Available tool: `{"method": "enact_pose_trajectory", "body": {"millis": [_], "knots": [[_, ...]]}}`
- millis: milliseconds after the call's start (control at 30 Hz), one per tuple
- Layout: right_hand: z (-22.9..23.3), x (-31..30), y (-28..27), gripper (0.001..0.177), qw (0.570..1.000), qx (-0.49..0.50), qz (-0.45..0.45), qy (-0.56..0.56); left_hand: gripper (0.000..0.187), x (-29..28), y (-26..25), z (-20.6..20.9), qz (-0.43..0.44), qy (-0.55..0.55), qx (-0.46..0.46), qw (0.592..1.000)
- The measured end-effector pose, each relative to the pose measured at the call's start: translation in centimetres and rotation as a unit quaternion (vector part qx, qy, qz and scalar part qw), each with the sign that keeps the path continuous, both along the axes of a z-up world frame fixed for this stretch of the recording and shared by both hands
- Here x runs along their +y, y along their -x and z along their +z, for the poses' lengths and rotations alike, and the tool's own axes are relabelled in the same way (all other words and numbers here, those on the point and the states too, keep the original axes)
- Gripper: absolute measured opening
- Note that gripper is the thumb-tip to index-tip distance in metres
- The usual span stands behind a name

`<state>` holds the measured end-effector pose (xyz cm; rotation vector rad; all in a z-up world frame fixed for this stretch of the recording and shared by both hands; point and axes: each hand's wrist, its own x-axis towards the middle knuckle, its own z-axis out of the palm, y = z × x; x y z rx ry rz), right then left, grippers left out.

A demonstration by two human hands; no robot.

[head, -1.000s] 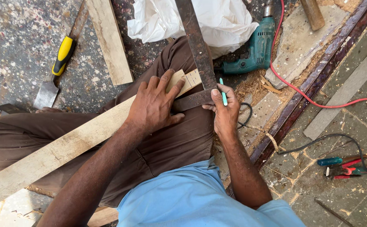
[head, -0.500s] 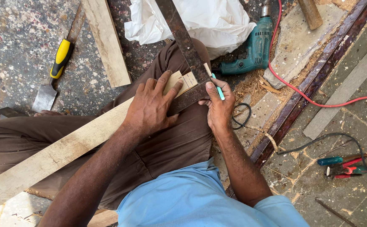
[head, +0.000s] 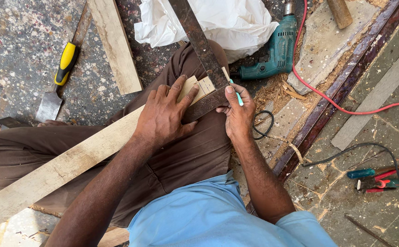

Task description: The person marks measurements on a piece of wood using a square and a pencil while sitting on the floor. They also handle a drill and a chisel nearby.

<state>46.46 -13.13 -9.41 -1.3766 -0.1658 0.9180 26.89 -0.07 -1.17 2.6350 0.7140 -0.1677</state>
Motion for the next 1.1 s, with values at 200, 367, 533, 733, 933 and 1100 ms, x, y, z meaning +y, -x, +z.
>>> {"method": "enact_pose_trajectory", "body": {"millis": [200, 367, 533, 733, 933, 1100], "knots": [[0.0, 0.0, -0.2, 0.035, 1.000, -0.003, 0.010, 0.003, 0.093, -0.2, -0.1, -0.4, 0.005, -0.007, 0.000, 1.000], [-0.1, -0.2, -0.2, 0.034, 1.000, -0.013, 0.018, -0.001, 0.093, -0.3, -0.2, -0.5, 0.007, -0.003, 0.009, 1.000], [0.0, -0.3, -0.4, 0.033, 0.999, -0.023, 0.037, 0.001, 0.095, -0.4, -0.2, -0.2, 0.003, -0.006, 0.017, 1.000], [2.0, -3.0, -1.7, 0.039, 0.864, -0.500, 0.055, 0.004, 0.095, -0.4, -0.2, -0.6, -0.003, -0.009, 0.014, 1.000], [3.5, -1.7, -0.8, 0.024, 0.757, -0.624, 0.177, -0.079, 0.098, -0.5, -0.1, -0.7, -0.006, -0.015, 0.004, 1.000], [7.1, -0.9, 1.9, 0.024, 0.676, -0.702, 0.225, 0.016, 0.098, -0.5, -0.1, -0.3, -0.010, -0.013, 0.019, 1.000]]}}
